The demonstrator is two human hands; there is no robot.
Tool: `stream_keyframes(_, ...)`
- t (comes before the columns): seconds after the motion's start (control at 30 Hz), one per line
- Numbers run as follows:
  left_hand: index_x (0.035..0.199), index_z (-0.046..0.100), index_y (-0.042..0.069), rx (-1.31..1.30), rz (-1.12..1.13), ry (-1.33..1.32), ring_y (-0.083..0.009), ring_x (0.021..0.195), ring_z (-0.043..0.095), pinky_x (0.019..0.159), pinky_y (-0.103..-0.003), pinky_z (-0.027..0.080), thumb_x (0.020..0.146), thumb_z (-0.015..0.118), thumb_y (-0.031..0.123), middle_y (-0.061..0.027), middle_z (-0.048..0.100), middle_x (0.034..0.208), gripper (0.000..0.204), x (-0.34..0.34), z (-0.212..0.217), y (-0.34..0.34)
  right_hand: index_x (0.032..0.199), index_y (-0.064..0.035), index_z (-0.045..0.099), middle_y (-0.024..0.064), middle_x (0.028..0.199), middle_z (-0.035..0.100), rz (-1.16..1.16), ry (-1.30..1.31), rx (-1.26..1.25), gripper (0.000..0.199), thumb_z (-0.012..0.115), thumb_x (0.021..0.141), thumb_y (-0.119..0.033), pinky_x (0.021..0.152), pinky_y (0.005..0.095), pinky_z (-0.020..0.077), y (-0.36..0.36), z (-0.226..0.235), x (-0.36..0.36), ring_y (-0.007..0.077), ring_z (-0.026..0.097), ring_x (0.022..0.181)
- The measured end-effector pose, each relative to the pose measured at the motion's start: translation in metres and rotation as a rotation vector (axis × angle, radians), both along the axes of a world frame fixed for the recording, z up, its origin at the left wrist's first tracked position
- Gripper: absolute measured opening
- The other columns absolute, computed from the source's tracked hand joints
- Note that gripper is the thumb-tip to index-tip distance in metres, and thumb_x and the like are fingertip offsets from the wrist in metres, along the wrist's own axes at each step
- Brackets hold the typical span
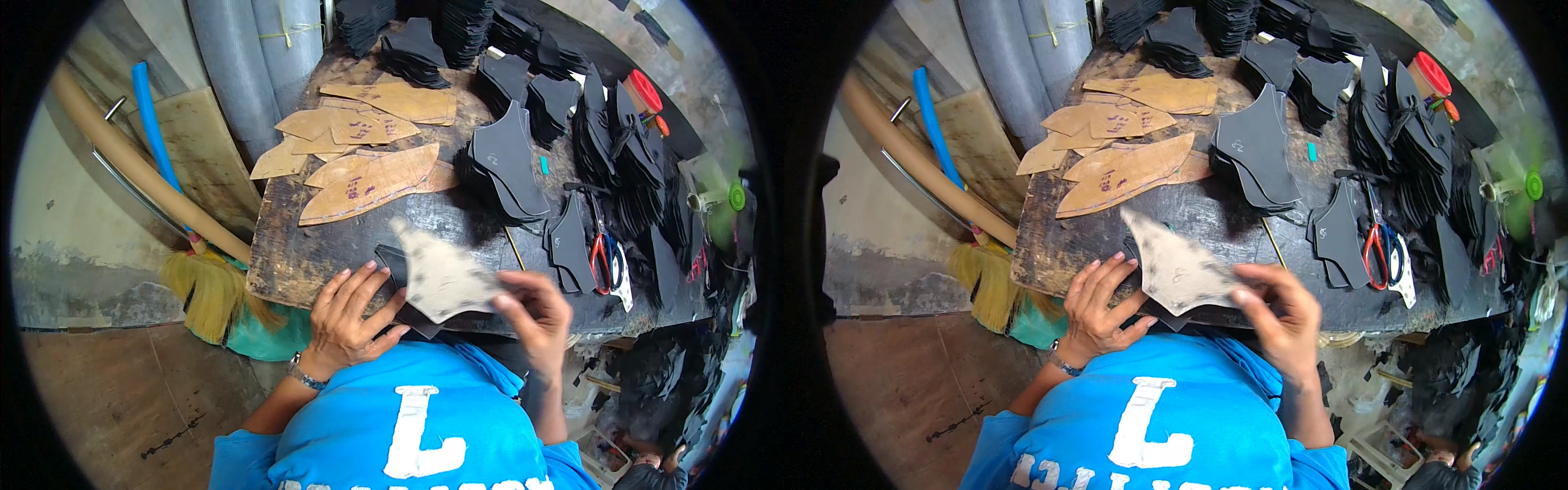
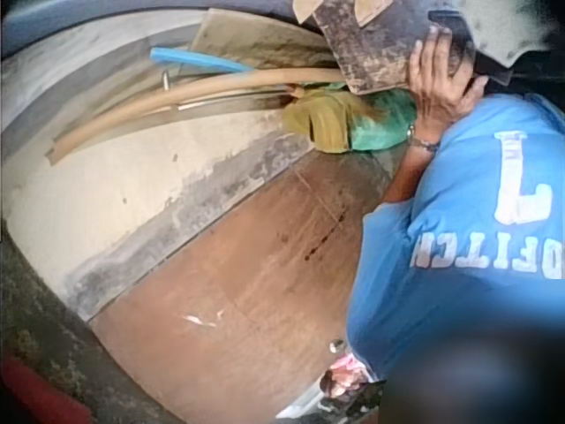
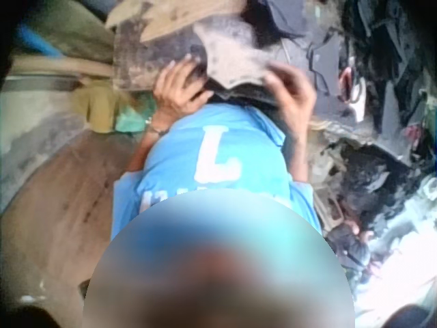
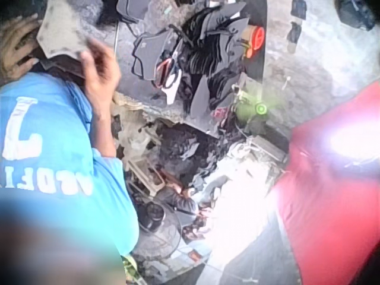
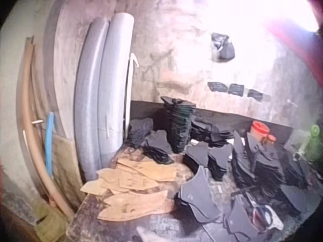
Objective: The person repeatedly places a cardboard template on a stack of black rubber sheets, traces the outline with a pencil, and cuts along the traced line using scissors. The cut pieces are set aside on the table.
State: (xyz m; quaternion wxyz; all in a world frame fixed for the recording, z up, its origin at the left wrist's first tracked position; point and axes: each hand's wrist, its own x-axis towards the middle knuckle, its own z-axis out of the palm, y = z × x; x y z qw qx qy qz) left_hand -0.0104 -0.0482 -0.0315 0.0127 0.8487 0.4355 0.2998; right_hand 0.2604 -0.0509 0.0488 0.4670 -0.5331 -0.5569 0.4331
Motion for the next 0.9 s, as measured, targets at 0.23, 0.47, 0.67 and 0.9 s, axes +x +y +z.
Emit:
stream_keyframes(0.23, 0.109, 0.074, 0.016, 0.211, 0.058, 0.044, -0.0251, 0.119, 0.064, 0.099, -0.041, 0.045, 0.092, 0.063, 0.054, -0.0099, 0.071, 0.124, 0.043, 0.002, -0.012, 0.003, 0.115, 0.0013, 0.066, 0.0134, 0.1, 0.07, 0.095, -0.446, -0.015, 0.025, 0.07, 0.091, -0.003, 0.074, 0.0318, 0.0524, 0.011, -0.017, -0.016, 0.0219, 0.068, 0.084)
stream_keyframes(0.47, 0.117, 0.069, 0.015, 0.209, 0.029, 0.032, -0.0289, 0.118, 0.065, 0.101, -0.043, 0.043, 0.092, 0.064, 0.052, -0.0112, 0.07, 0.124, 0.045, 0.0, -0.015, 0.003, 0.115, 0.0017, 0.065, 0.0167, 0.104, 0.069, 0.128, -0.505, -0.026, 0.025, 0.069, 0.091, -0.001, 0.078, 0.035, 0.055, 0.008, -0.013, -0.015, 0.0283, 0.071, 0.092)
stream_keyframes(0.67, 0.115, 0.068, 0.014, 0.219, 0.035, 0.031, -0.0298, 0.117, 0.065, 0.099, -0.044, 0.044, 0.092, 0.065, 0.053, -0.0114, 0.07, 0.123, 0.046, 0.001, -0.013, 0.004, 0.11, 0.0049, 0.062, 0.0206, 0.104, 0.069, 0.17, -0.56, -0.007, 0.021, 0.069, 0.09, 0.0, 0.083, 0.0382, 0.0562, 0.008, -0.01, -0.016, 0.0326, 0.072, 0.098)
stream_keyframes(0.9, 0.117, 0.066, 0.015, 0.172, 0.035, -0.1, -0.031, 0.116, 0.066, 0.097, -0.043, 0.047, 0.09, 0.07, 0.048, -0.0122, 0.07, 0.122, 0.043, 0.004, -0.013, 0.003, 0.107, 0.0023, 0.06, 0.0204, 0.099, 0.063, 0.161, -0.499, 0.007, 0.021, 0.068, 0.087, 0.0, 0.083, 0.0462, 0.0508, 0.006, -0.013, -0.018, 0.0401, 0.063, 0.097)
